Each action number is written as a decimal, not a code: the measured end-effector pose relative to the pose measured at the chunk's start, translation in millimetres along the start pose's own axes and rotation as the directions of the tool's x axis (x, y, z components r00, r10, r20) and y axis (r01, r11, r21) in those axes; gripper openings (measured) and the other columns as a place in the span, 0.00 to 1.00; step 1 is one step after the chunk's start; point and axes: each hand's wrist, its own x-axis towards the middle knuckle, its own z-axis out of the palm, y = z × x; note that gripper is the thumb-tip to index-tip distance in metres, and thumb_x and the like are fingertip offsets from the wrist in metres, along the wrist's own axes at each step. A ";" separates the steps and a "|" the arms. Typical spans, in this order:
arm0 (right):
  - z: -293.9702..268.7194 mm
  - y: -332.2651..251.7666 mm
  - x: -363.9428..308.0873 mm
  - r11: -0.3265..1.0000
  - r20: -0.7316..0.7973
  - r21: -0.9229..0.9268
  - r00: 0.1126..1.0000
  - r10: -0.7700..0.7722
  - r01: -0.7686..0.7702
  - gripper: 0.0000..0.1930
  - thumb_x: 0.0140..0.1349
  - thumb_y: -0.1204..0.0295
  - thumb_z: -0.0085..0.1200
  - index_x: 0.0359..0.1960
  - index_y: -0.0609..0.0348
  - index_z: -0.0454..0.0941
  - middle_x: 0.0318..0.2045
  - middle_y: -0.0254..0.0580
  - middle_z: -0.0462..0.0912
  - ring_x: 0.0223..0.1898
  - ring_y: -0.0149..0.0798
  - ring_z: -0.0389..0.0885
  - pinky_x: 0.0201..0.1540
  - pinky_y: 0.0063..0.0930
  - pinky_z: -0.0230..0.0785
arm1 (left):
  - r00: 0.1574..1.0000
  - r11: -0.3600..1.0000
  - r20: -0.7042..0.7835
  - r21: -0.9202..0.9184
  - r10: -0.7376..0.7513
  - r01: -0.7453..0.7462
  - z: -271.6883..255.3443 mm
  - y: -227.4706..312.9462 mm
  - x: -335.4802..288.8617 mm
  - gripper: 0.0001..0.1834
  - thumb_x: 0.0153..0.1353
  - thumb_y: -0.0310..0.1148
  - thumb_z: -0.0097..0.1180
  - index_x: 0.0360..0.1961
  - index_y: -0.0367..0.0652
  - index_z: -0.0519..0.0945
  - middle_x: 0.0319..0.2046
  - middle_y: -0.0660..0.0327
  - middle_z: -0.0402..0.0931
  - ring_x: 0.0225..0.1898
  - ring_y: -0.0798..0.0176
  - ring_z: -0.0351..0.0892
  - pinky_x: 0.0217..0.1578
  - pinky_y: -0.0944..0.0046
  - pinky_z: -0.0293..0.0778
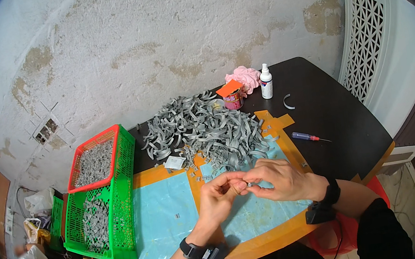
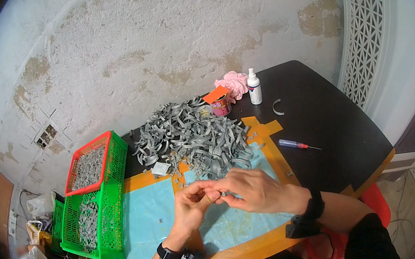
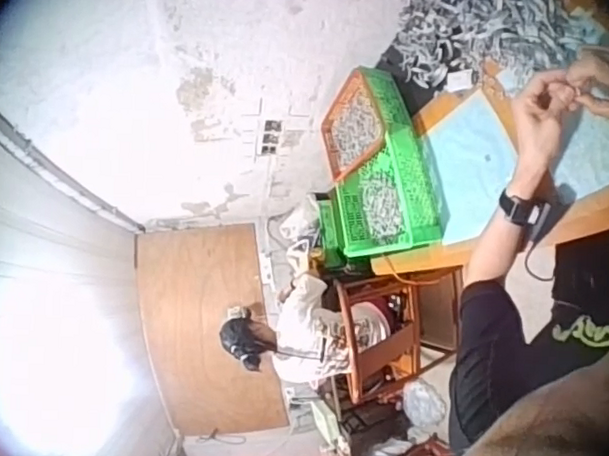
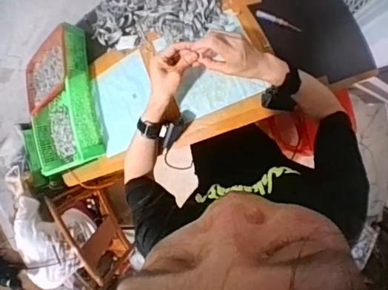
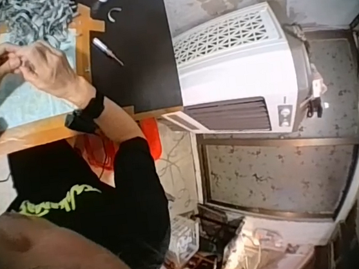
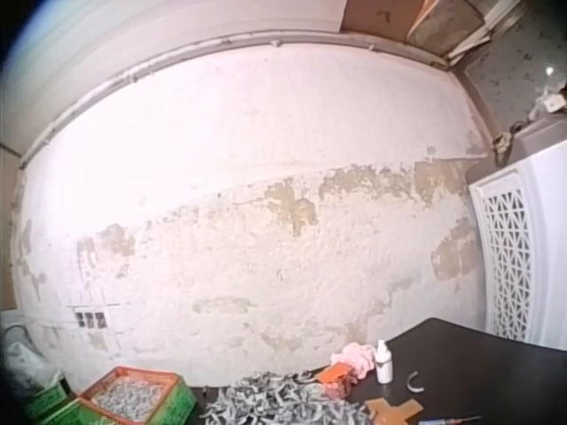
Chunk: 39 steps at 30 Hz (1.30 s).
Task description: The recorder is assembling small grey leather or synthetic shoe components by aligning and pressing them together at a workbench.
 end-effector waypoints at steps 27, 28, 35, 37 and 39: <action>6.8 55.2 -27.3 0.950 0.328 -0.108 0.892 0.311 -0.291 0.09 0.54 0.75 0.60 0.36 0.62 0.80 0.38 0.39 0.76 0.44 0.42 0.72 0.47 0.33 0.67 | -0.051 0.241 -0.968 0.112 0.244 -0.964 -293.7 56.0 -103.6 0.20 0.68 0.23 0.37 0.58 0.24 0.54 0.59 0.34 0.55 0.60 0.44 0.63 0.59 0.56 0.71; 6.5 55.4 -27.8 0.953 0.317 -0.100 0.899 0.302 -0.285 0.08 0.54 0.75 0.60 0.35 0.62 0.80 0.37 0.39 0.76 0.43 0.42 0.73 0.46 0.33 0.68 | -0.051 0.293 -0.979 0.109 0.198 -0.950 -294.0 55.2 -102.4 0.23 0.68 0.23 0.37 0.61 0.25 0.50 0.62 0.31 0.49 0.63 0.41 0.59 0.61 0.54 0.69; 6.1 50.2 -20.4 0.948 0.191 -0.011 0.930 0.315 -0.319 0.04 0.55 0.75 0.57 0.31 0.62 0.78 0.34 0.41 0.78 0.41 0.44 0.75 0.44 0.34 0.68 | 0.172 0.692 -0.922 0.128 0.347 -0.710 -191.5 68.2 -43.5 0.25 0.65 0.25 0.46 0.62 0.31 0.56 0.56 0.40 0.63 0.55 0.52 0.71 0.52 0.59 0.75; 6.2 44.5 -15.1 0.936 0.081 0.037 0.935 0.346 -0.349 0.03 0.55 0.78 0.58 0.28 0.63 0.76 0.37 0.39 0.79 0.38 0.38 0.76 0.37 0.27 0.69 | 0.467 0.826 -0.711 0.296 0.526 -0.479 -154.5 66.5 -22.7 0.18 0.61 0.24 0.51 0.52 0.35 0.70 0.47 0.52 0.73 0.42 0.63 0.77 0.38 0.67 0.77; 2.7 42.6 -15.4 0.925 0.075 0.052 0.925 0.373 -0.377 0.03 0.56 0.79 0.57 0.29 0.63 0.75 0.37 0.39 0.79 0.37 0.36 0.77 0.36 0.26 0.70 | 0.861 0.890 -0.377 0.423 0.342 -0.169 -84.1 69.5 -5.7 0.11 0.56 0.24 0.55 0.41 0.39 0.78 0.39 0.61 0.77 0.33 0.68 0.76 0.31 0.69 0.74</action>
